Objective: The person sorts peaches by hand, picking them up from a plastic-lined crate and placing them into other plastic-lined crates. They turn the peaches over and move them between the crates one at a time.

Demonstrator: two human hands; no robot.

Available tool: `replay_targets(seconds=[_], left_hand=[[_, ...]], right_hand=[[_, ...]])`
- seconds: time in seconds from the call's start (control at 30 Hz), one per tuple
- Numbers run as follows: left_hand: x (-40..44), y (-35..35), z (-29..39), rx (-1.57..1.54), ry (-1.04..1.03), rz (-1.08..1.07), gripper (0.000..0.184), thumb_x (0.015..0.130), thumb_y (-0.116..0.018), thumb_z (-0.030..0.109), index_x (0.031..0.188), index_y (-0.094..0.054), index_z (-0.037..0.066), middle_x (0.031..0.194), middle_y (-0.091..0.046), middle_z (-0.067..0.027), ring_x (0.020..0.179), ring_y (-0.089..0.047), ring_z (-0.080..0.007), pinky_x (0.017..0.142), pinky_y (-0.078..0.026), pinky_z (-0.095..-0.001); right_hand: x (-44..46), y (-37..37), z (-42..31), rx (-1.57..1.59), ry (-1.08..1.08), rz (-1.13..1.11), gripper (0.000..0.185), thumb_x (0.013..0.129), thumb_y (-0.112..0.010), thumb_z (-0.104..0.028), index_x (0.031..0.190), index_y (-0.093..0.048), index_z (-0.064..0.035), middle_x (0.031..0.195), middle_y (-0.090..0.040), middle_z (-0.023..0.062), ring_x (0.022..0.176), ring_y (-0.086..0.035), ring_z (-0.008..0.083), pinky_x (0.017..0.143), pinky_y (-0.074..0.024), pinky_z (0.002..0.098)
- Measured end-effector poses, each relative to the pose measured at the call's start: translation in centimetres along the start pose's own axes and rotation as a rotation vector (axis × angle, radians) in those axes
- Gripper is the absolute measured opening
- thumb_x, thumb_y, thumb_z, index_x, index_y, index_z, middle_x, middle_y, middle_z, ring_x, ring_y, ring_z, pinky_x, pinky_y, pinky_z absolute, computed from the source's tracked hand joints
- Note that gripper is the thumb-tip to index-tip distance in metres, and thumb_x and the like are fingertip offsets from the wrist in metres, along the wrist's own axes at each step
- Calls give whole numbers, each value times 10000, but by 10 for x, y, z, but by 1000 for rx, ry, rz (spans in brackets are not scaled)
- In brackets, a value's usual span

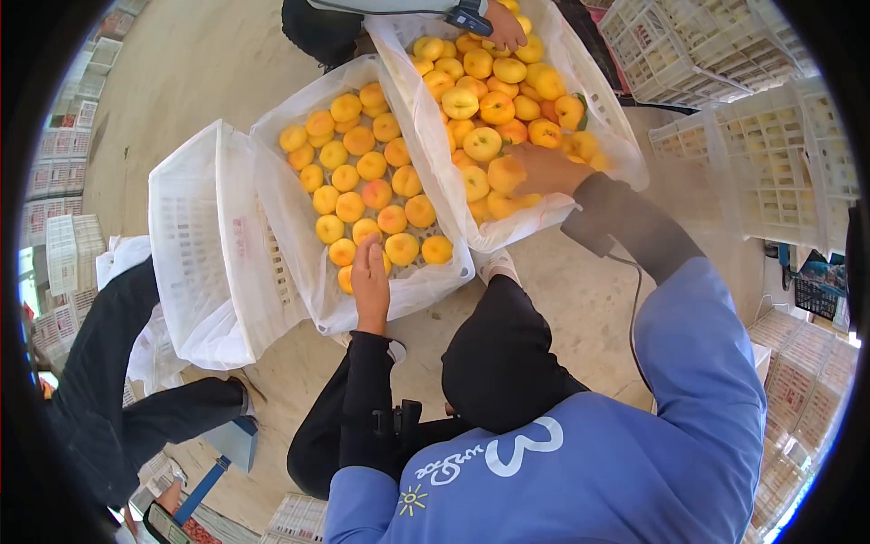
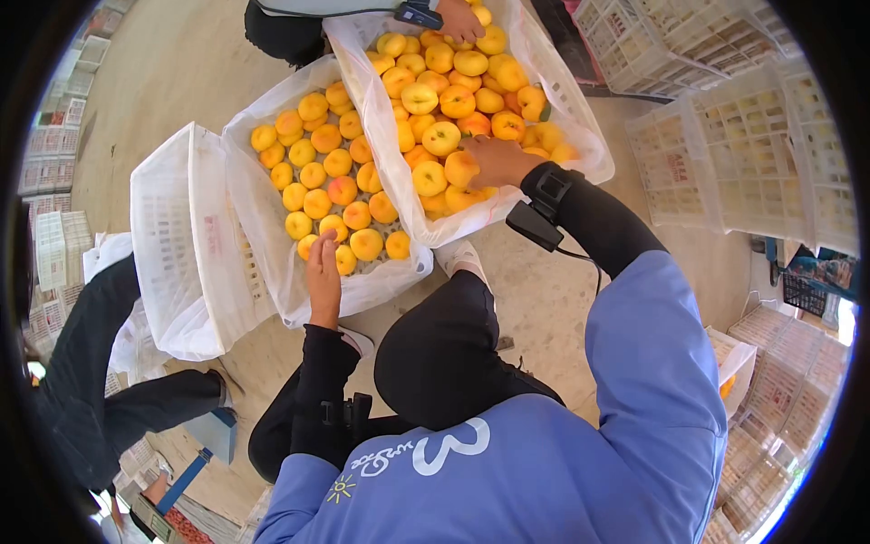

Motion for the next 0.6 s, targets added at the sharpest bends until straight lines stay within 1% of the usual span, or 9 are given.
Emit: replay_targets(seconds=[0.07, 0.17, 0.27, 0.33, 0.37, 0.43, 0.53, 0.57, 0.6], left_hand=[[7, 3, -2, -245, 116, 81, 332, 987, -419, 217, 1158, -549, -37, 1098, -614, -130, 1012, -599, -216, 893, -444, -308], [12, 3, 9, -342, 156, 92, 334, 990, -416, 223, 1156, -548, -35, 1121, -600, -116, 1014, -600, -205, 892, -450, -303], [16, 11, 25, -461, 225, 98, 350, 983, -444, 277, 1185, -534, 6, 1175, -575, -118, 1012, -609, -219, 888, -454, -307], [19, 12, 47, -703, 275, -15, 361, 981, -448, 287, 1215, -517, 19, 1188, -569, -121, 1020, -606, -226, 871, -474, -323], [19, 16, 59, -704, 283, 1, 361, 981, -448, 287, 1215, -517, 19, 1188, -569, -121, 1020, -606, -226, 871, -474, -323], [19, 7, 91, -798, 223, -275, 420, 969, -471, 309, 1277, -458, 25, 1222, -544, -125, 1043, -595, -225, 859, -489, -322], [15, -12, 122, -840, 185, -417, 494, 939, -534, 308, 1326, -397, 33, 1230, -523, -115, 1053, -583, -208, 868, -485, -310], [16, -15, 125, -841, 173, -418, 494, 939, -534, 308, 1326, -397, 33, 1230, -523, -115, 1053, -583, -208, 868, -485, -310], [16, -18, 122, -788, 184, -415, 541, 918, -571, 297, 1345, -364, 36, 1224, -517, -106, 1059, -573, -197, 863, -496, -313]], right_hand=[[11, -2, -10, -14, -10, -90, 848, 663, -738, -357, 1365, -362, -66, 1275, -492, 171, 1114, -539, 336, 881, -447, 444], [17, -12, -20, -95, -38, -105, 819, 639, -734, -362, 1320, -412, -40, 1241, -533, 167, 1071, -568, 326, 870, -469, 419], [11, -6, -8, 122, -87, 6, 791, 640, -736, -382, 1294, -450, -40, 1227, -549, 162, 1100, -557, 309, 907, -451, 387], [-8, 15, -25, 353, -131, 103, 762, 661, -744, -362, 1292, -452, -48, 1224, -549, 146, 1108, -549, 294, 910, -448, 371], [-18, 21, -38, 348, -118, 91, 762, 661, -744, -362, 1292, -452, -48, 1224, -549, 146, 1108, -549, 294, 910, -448, 371], [-44, 48, -71, 507, 101, 401, 716, 674, -754, -312, 1279, -462, -64, 1220, -538, 136, 1103, -545, 297, 912, -449, 364], [-62, 67, -135, 392, 261, 506, 694, 678, -756, -262, 1283, -461, -92, 1258, -509, 130, 1113, -534, 312, 922, -447, 364], [-62, 65, -149, 385, 263, 514, 694, 678, -756, -262, 1283, -461, -92, 1258, -509, 130, 1113, -534, 312, 922, -447, 364], [-61, 58, -167, 345, 374, 494, 696, 676, -754, -257, 1287, -459, -103, 1281, -494, 127, 1119, -527, 314, 924, -447, 367]])
Point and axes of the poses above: each hand's wrist, its own x-axis towards the middle knuckle, its own y-axis out of the back of the hand, z = x × y, the point moved 5 cm from there along x, towards the middle knuckle
